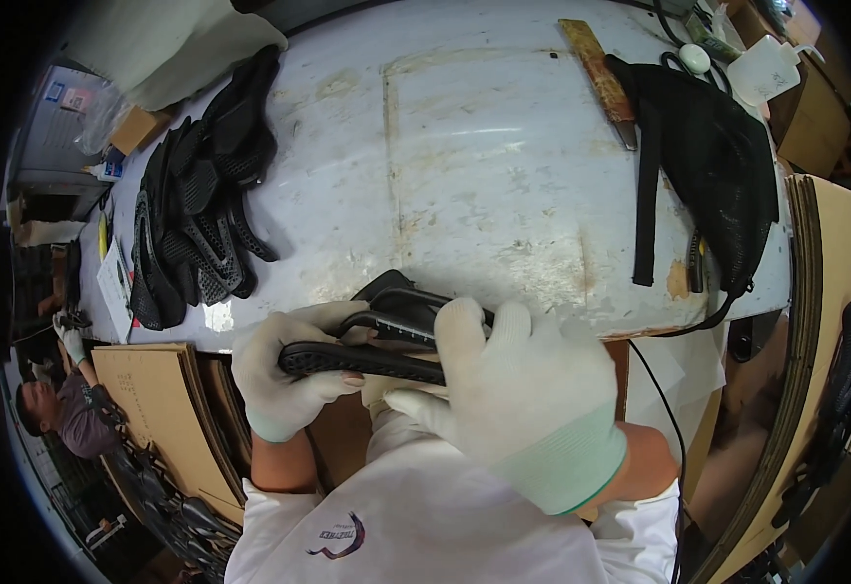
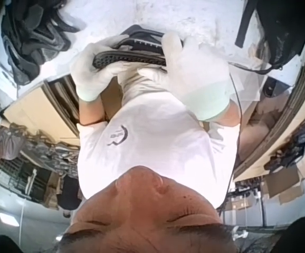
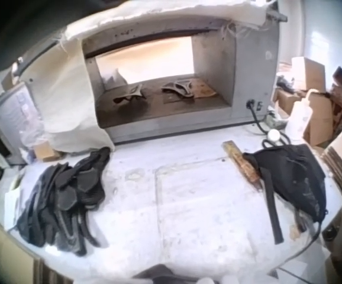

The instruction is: The recorder is inspecting and assembling components of bicycle seats at a workstation.

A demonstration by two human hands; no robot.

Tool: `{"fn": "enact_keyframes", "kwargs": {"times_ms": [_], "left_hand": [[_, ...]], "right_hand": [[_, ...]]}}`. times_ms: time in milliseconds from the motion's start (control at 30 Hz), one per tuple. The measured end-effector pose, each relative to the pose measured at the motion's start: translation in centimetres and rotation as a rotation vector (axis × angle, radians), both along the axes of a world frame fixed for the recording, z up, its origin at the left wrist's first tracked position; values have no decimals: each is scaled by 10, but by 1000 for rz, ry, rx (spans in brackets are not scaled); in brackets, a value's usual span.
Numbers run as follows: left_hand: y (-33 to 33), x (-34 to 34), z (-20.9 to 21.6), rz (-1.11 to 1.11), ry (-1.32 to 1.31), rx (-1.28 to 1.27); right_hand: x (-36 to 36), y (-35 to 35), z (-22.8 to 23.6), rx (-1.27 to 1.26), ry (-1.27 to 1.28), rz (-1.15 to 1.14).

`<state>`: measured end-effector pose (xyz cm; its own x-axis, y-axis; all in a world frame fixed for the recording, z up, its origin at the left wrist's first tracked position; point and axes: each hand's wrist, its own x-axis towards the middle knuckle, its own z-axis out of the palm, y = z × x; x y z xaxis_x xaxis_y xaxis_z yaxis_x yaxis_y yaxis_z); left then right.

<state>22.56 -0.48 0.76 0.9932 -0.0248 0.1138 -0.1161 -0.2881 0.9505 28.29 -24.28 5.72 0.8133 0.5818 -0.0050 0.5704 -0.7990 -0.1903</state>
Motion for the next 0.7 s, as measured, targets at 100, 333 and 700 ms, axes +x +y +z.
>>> {"fn": "enact_keyframes", "kwargs": {"times_ms": [100,333,700], "left_hand": [[-7,2,4,67,-21,29],[-5,4,2,138,15,69],[-1,1,1,-8,42,-115]], "right_hand": [[-7,4,-8,-22,-45,-56],[-6,7,-5,-66,-42,-78],[6,-3,-9,-1,14,7]]}}
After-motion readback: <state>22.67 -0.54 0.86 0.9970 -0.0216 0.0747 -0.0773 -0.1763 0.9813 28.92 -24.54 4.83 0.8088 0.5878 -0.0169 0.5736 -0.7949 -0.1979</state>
